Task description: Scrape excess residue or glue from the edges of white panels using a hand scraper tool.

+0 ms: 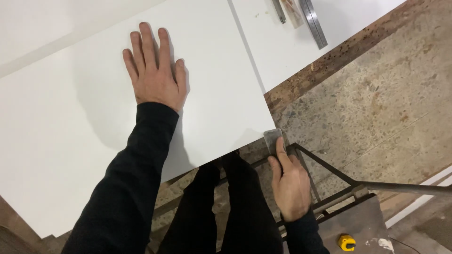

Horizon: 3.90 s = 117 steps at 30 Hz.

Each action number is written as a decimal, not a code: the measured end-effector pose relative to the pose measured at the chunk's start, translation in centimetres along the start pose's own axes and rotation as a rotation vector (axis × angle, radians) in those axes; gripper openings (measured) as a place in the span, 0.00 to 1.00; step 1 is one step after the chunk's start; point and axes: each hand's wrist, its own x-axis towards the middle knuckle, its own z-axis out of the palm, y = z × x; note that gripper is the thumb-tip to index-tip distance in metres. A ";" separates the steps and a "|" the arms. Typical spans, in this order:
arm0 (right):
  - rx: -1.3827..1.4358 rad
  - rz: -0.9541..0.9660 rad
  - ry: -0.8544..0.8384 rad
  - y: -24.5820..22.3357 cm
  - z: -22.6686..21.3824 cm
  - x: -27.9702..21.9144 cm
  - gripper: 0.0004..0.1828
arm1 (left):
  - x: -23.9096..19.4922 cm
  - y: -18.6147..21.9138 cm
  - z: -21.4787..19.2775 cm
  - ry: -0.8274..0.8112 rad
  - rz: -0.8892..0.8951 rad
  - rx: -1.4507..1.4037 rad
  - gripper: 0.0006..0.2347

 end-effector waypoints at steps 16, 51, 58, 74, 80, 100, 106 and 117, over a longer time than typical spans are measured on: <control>-0.105 -0.189 0.032 -1.3 -2.4 4.5 0.30 | 0.6 -0.1 0.1 -0.040 -0.001 0.019 0.29; -0.239 -0.190 -0.075 -4.9 -5.0 10.2 0.31 | 0.5 0.5 -0.7 -0.025 -0.010 0.022 0.29; -0.280 -0.115 -0.165 -5.9 -5.5 10.6 0.32 | 0.5 0.4 -0.4 -0.026 -0.008 0.029 0.29; -0.329 -0.196 -0.167 -6.3 -4.8 11.5 0.32 | 0.6 0.7 -0.6 -0.019 -0.014 0.024 0.29; -0.321 -0.162 -0.205 -7.9 -5.6 11.6 0.35 | 0.6 0.7 -1.0 -0.011 -0.005 0.014 0.28; -0.340 -0.245 -0.166 -6.3 -4.5 12.0 0.32 | 0.5 0.9 -1.1 -0.013 -0.016 0.034 0.28; -0.336 -0.160 -0.214 -11.4 -5.8 14.6 0.32 | 0.5 1.2 -1.4 -0.003 -0.023 0.005 0.29; -0.393 -0.219 -0.144 -13.5 -6.1 17.9 0.31 | 0.6 1.1 -1.3 -0.027 -0.040 0.007 0.29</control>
